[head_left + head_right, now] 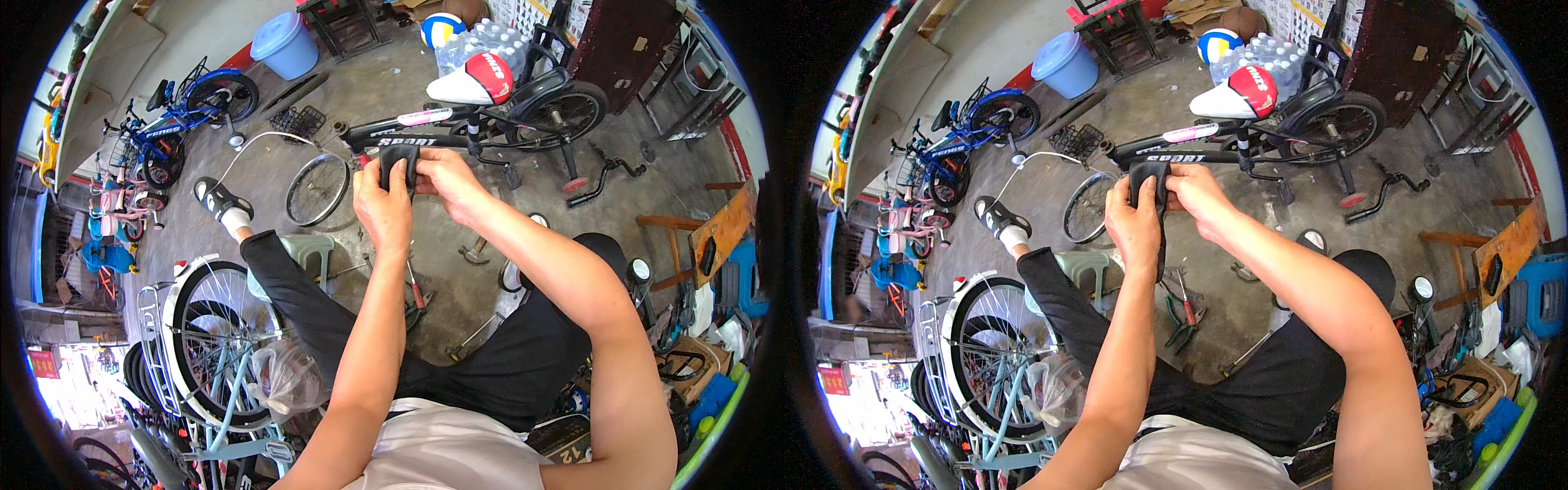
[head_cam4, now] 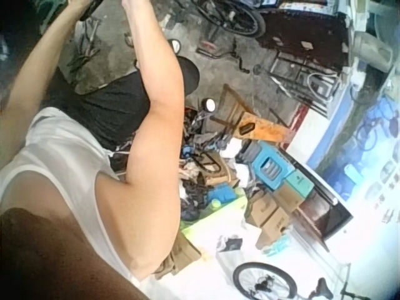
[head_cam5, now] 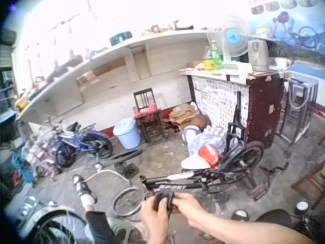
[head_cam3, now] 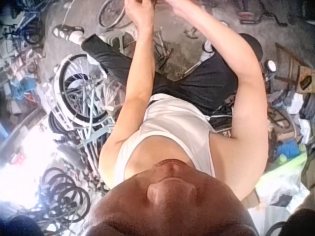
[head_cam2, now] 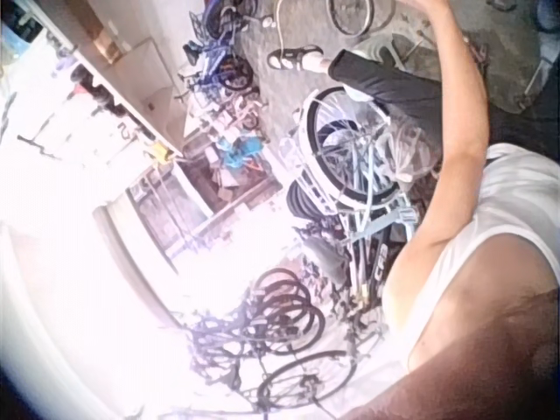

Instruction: The person rolls up a bicycle inner tube by hand, inserts a metal valve stem through the hole in a small wheel rim, and then fits a pedal onto the bicycle frame using a wrench.

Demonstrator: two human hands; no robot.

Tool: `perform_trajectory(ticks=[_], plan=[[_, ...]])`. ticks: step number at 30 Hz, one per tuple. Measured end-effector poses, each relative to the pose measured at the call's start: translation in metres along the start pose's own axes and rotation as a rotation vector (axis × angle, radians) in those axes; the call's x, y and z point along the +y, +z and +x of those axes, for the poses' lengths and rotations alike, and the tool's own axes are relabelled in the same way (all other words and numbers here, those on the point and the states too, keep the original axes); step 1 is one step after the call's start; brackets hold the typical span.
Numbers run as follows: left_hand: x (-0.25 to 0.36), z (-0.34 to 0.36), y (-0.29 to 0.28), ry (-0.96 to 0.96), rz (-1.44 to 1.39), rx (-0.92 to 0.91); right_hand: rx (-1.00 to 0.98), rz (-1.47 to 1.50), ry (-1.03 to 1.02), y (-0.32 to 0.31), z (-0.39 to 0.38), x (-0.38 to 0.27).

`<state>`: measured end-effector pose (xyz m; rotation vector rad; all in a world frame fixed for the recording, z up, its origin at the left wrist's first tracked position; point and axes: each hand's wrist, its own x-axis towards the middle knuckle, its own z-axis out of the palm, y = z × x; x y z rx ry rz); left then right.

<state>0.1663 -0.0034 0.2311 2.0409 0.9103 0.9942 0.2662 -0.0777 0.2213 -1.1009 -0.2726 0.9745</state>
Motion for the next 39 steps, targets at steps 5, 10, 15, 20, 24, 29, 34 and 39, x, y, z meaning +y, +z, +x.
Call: perform_trajectory(ticks=[5,10,15,20,24,29,34,39], plan=[[0.000,-0.001,-0.001,-0.198,-0.042,0.011,0.049,0.165,0.048,-0.009,0.002,0.014],[-0.007,-0.007,0.002,0.015,-0.006,-0.015,0.089,-0.091,-0.100,0.013,-0.016,0.010],[-0.003,-0.023,0.013,0.088,-0.114,0.010,0.201,0.074,-0.170,0.012,-0.011,0.011],[0.008,-0.030,0.020,0.110,-0.096,0.066,0.244,0.188,-0.247,0.015,-0.003,0.009],[0.010,-0.027,0.024,0.072,-0.086,0.016,0.311,0.222,-0.228,0.007,0.002,0.010],[0.008,-0.024,0.022,0.181,-0.035,-0.069,0.313,0.289,-0.228,-0.002,0.006,0.003],[-0.014,-0.038,0.017,0.274,-0.052,-0.132,0.269,0.264,-0.102,-0.005,0.006,0.009],[-0.007,-0.062,-0.008,0.339,-0.003,-0.016,0.337,0.176,-0.191,-0.022,0.018,0.011]])
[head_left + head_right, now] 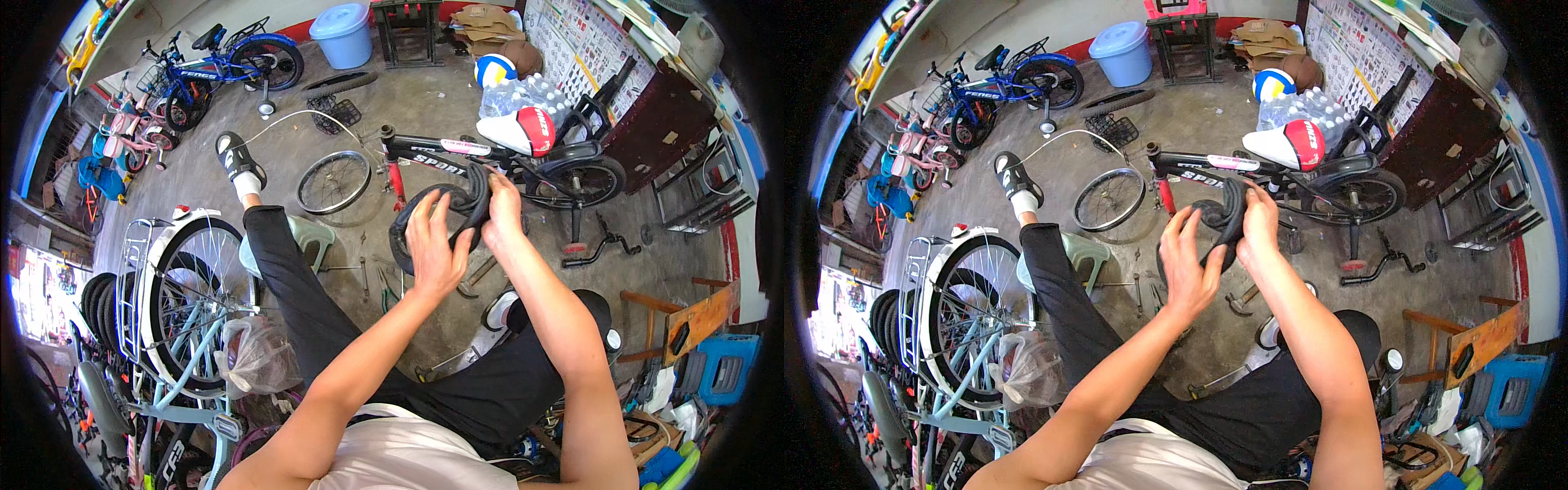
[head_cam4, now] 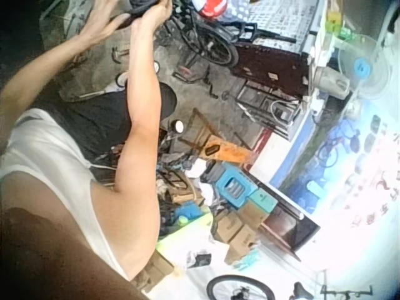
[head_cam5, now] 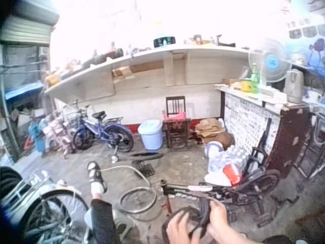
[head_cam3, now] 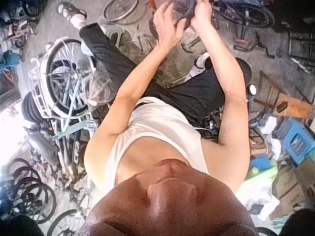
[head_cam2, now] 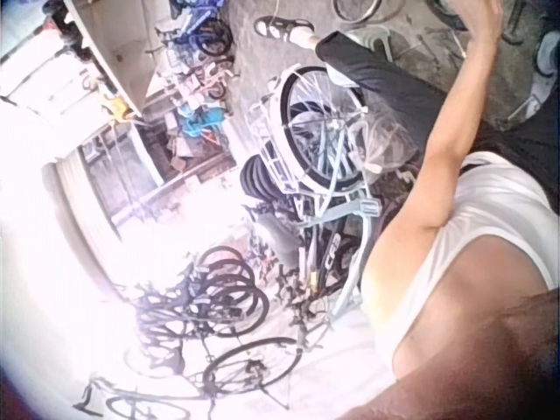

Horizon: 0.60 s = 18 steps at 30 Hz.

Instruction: The person rolls up a bicycle inner tube by hand, inserts a metal valve stem through the hole in a small wheel rim, and then fits a pedal onto the bicycle frame using a wrench.

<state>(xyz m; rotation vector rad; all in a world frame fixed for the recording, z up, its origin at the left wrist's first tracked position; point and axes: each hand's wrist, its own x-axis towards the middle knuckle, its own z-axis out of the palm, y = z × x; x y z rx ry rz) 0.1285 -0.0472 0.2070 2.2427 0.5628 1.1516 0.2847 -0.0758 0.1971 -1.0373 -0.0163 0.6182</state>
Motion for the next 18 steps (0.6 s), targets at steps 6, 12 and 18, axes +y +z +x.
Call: perform_trajectory(ticks=[6,12,18], plan=[[0.018,-0.079,-0.012,-1.048,-0.774,-0.481,0.024,0.023,-0.058,-0.014,0.013,0.002],[-0.025,-0.024,0.022,-1.470,-1.421,-0.197,-0.024,-0.039,-0.039,-0.012,-0.009,-0.001],[-0.048,0.018,0.043,-1.354,-1.686,-0.055,-0.087,-0.251,-0.004,-0.009,-0.034,0.015]])
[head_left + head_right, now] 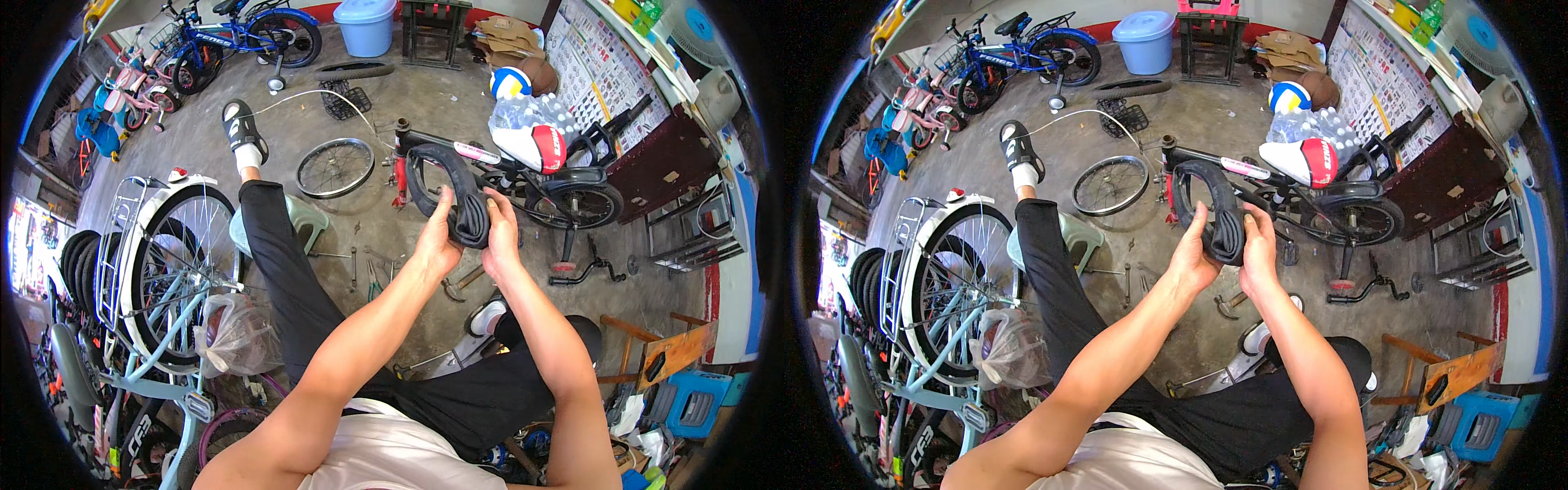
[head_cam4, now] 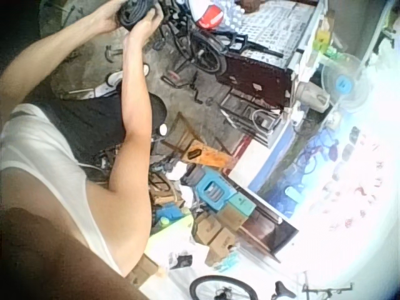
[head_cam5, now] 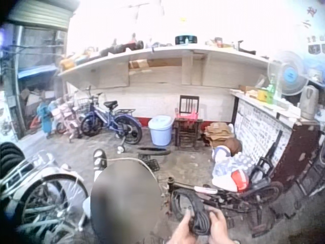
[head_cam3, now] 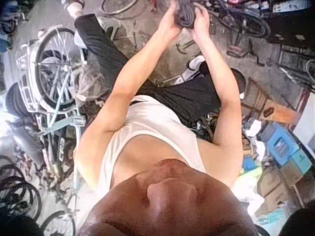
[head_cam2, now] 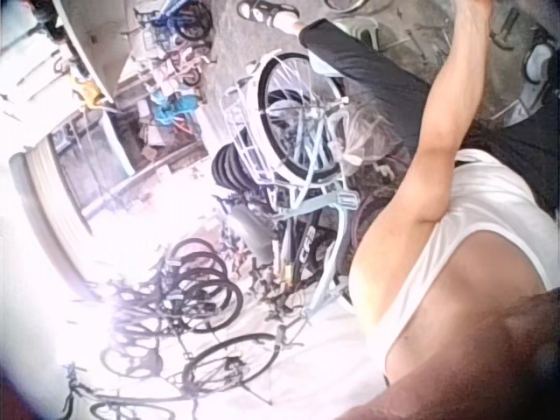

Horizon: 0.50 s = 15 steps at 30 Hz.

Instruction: The person rolls up a bicycle inner tube by hand, inserts a metal valve stem through the hole in a small wheel rim, and then fits a pedal onto the bicycle frame using a wrench.

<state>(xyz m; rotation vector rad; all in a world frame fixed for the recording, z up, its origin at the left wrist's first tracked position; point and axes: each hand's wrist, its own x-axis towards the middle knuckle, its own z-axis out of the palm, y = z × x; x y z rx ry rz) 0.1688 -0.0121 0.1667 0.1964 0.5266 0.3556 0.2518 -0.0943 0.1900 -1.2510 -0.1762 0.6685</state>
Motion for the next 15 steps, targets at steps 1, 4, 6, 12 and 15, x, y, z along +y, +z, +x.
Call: perform_trajectory(ticks=[1,4,6,12,15], plan=[[-0.004,0.001,0.002,0.027,-0.025,-0.016,-0.002,0.018,0.011,-0.001,0.000,-0.001],[-0.013,-0.003,0.009,0.062,-0.126,0.031,0.002,0.043,0.030,-0.004,0.000,-0.003],[-0.019,0.005,-0.004,0.059,-0.205,-0.014,0.019,0.015,0.015,-0.002,-0.001,0.000],[-0.024,0.004,-0.012,0.133,-0.289,-0.092,-0.049,-0.177,0.034,-0.006,-0.001,0.004],[-0.027,0.003,-0.014,0.181,-0.183,-0.121,-0.074,-0.214,0.098,-0.003,-0.007,0.000]])
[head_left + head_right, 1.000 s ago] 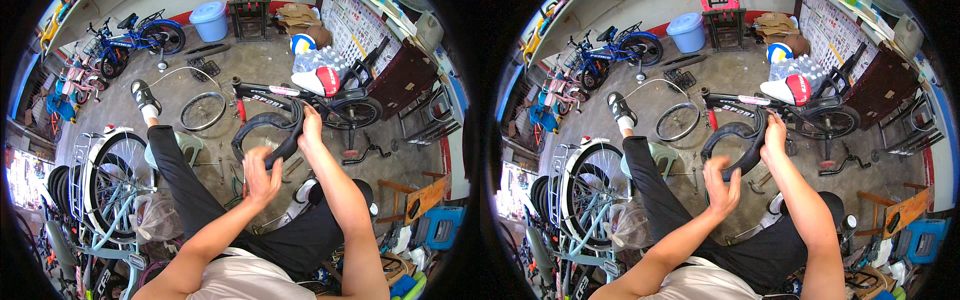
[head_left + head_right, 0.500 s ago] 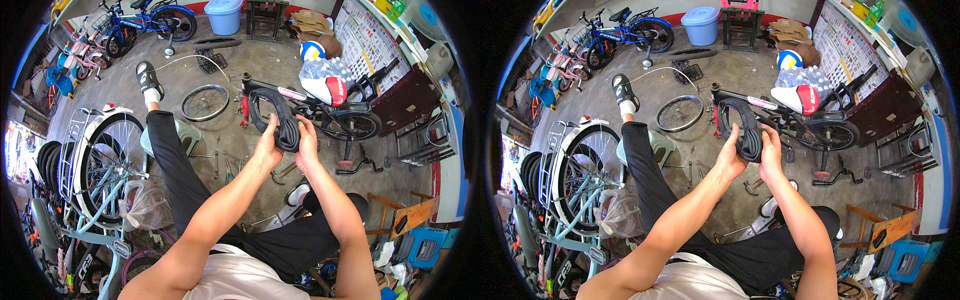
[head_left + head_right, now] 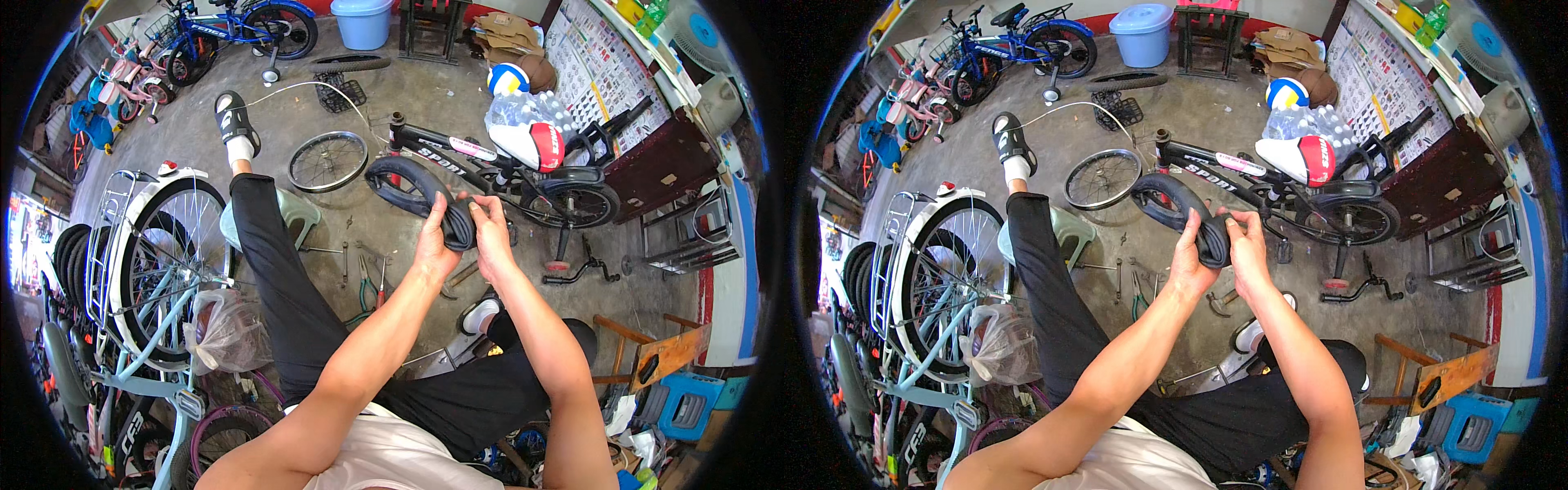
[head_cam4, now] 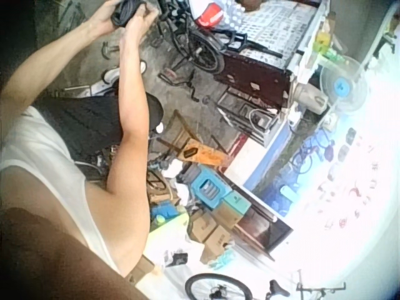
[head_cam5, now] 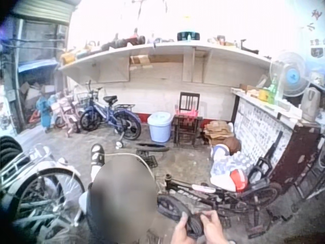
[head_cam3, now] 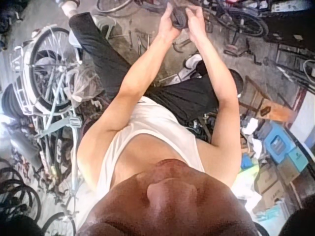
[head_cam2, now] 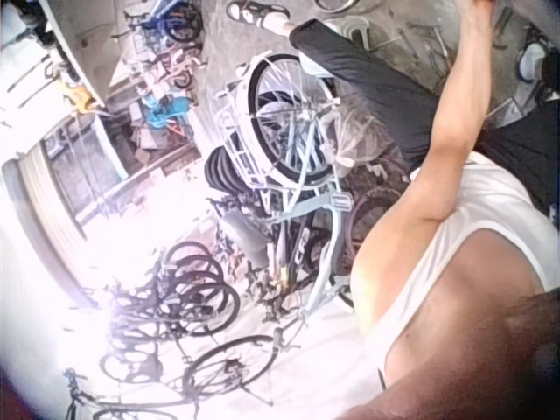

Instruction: The person rolls up a bicycle inner tube by hand, inserts a metal valve stem through the hole in a small wheel rim, and then fits a pedal onto the bicycle frame using a wrench.

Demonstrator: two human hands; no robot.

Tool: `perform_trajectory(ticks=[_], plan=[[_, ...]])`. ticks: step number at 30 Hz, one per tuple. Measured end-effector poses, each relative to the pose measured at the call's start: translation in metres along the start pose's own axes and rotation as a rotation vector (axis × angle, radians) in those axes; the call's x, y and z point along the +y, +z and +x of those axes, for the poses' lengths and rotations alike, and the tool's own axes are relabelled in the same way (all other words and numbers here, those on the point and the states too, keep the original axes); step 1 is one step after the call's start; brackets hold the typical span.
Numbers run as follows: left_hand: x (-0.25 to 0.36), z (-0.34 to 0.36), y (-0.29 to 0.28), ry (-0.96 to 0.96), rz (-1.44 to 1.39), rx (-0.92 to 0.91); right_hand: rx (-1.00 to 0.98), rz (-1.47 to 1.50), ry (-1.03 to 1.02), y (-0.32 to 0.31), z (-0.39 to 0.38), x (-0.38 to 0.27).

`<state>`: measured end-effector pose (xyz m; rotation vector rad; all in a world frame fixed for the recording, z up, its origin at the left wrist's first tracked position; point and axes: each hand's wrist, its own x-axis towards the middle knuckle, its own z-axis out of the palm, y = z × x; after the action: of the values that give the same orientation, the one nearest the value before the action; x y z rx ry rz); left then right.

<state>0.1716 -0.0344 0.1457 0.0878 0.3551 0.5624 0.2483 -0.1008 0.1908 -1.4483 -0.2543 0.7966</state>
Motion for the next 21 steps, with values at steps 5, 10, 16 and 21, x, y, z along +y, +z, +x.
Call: perform_trajectory(ticks=[5,10,16,21], plan=[[0.000,0.002,-0.001,-0.005,0.123,-0.066,-0.015,-0.118,-0.077,0.001,0.002,0.002],[-0.003,0.001,0.003,0.060,0.205,-0.013,-0.081,-0.206,-0.045,0.001,0.006,-0.001],[-0.006,0.004,-0.004,0.072,0.256,0.075,0.073,-0.691,-0.465,-0.005,0.008,0.007],[0.016,-0.007,0.019,0.097,0.350,0.134,-0.254,-0.747,-0.731,-0.018,-0.010,-0.017]])
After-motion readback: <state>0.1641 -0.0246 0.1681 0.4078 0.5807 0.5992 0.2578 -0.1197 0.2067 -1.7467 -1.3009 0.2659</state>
